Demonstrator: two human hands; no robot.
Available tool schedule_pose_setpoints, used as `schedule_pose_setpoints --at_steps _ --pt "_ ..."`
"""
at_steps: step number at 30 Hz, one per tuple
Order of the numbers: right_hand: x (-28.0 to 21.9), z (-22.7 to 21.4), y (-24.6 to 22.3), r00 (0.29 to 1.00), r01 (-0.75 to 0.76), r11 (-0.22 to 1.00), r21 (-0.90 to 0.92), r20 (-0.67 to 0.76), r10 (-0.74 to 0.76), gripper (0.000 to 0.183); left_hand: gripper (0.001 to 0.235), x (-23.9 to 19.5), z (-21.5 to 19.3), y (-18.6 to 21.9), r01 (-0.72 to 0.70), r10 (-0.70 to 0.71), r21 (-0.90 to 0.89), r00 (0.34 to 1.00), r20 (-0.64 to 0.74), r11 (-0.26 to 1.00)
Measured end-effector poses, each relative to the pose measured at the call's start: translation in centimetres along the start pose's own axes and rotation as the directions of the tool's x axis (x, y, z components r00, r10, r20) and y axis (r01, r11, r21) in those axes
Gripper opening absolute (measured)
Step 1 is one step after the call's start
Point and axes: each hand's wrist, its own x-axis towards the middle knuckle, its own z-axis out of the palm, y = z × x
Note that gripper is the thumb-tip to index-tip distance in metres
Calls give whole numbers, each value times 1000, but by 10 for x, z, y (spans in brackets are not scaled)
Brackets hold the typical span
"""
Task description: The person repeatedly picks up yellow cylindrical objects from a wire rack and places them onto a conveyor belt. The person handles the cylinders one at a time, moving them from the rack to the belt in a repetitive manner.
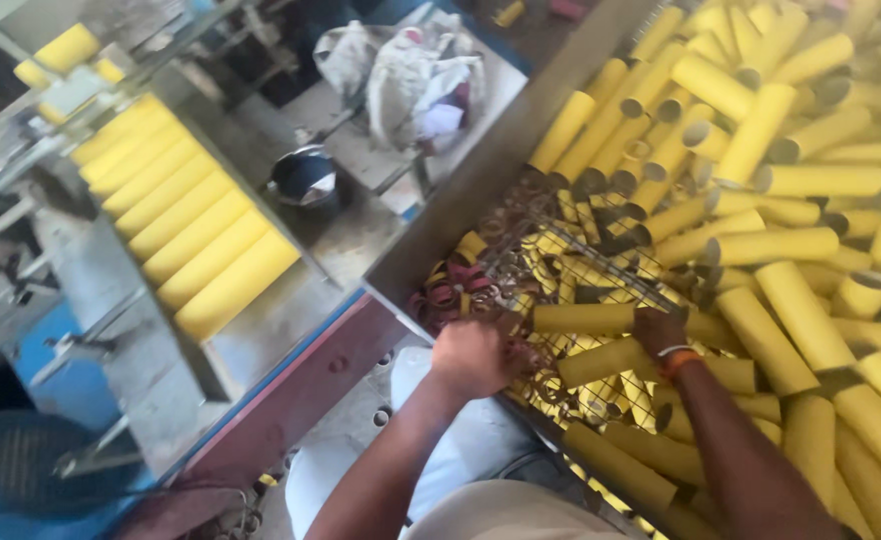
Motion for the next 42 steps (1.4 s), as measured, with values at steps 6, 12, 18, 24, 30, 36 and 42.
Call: schedule_pose_setpoints --at_steps 6,12,18,24,30,36,42 --pt "13 -108 -57 995 26 946 324 -104 8 12 51 -21 15 -24 -304 242 -133 905 -350 943" --pt "24 -236 -184 865 476 688 548 -435 -251 9 44 -75 -5 -55 -427 215 -227 765 -607 875" --pt "34 -246 -337 829 537 229 812 -460 -317 29 40 -133 -49 -77 -259 91 -58 526 -845 964" --pt "42 -190 -448 830 469 213 857 -345 -439 36 62 -152 -67 -85 -75 59 29 436 -898 997" --pt "57 -128 -539 766 535 315 784 -292 -573 25 120 -121 -99 -156 356 -105 117 545 -832 927" --pt "59 -134 -500 634 763 608 221 -444 -634 11 133 -115 -101 -221 676 -527 258 715 -460 691" --pt "50 -104 -357 894 408 568 715 -185 -409 15 127 -104 -99 -202 621 -455 351 768 -450 701"
